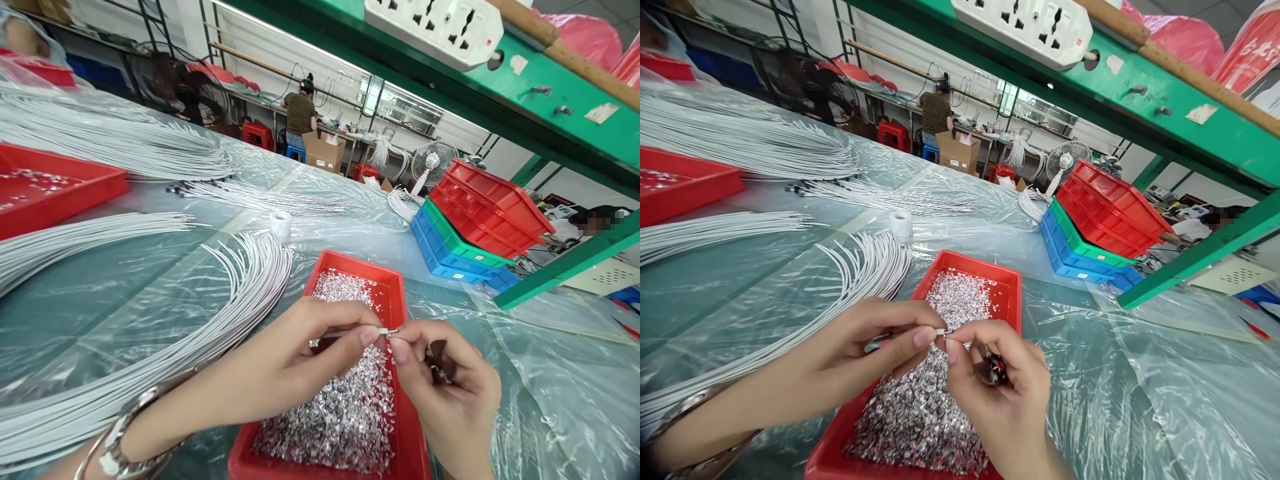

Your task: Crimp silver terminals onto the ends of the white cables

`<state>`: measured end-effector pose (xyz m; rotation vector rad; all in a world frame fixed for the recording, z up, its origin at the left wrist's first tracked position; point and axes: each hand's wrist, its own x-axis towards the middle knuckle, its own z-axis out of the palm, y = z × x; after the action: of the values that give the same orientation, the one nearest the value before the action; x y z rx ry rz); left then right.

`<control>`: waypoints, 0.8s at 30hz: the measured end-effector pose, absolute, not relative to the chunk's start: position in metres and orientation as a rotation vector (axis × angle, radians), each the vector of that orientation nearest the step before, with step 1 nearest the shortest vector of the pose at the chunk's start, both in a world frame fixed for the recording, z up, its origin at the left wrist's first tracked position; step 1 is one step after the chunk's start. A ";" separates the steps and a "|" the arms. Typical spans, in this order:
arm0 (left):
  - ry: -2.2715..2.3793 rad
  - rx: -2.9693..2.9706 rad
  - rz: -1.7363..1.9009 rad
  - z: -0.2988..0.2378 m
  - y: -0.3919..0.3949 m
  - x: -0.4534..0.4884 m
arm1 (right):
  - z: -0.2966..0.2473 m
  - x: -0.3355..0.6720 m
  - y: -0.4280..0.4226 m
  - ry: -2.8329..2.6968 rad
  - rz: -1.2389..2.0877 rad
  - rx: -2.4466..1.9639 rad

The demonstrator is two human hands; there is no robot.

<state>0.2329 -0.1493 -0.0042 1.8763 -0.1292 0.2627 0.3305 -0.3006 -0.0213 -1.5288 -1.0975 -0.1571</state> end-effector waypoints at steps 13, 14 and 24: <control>-0.020 1.716 0.370 -0.010 -0.138 0.241 | -0.017 0.335 -0.308 -1.098 -0.132 -1.578; -0.030 1.675 0.341 -0.011 -0.137 0.240 | -0.017 0.339 -0.308 -1.065 -0.138 -1.604; -0.053 1.544 0.247 -0.008 -0.144 0.236 | -0.019 0.368 -0.309 -0.867 -0.166 -1.624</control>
<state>0.2365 -0.1437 -0.0079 1.5437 -0.0528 0.2467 0.3679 -0.3087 -0.0191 -1.6237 -0.8667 -0.1665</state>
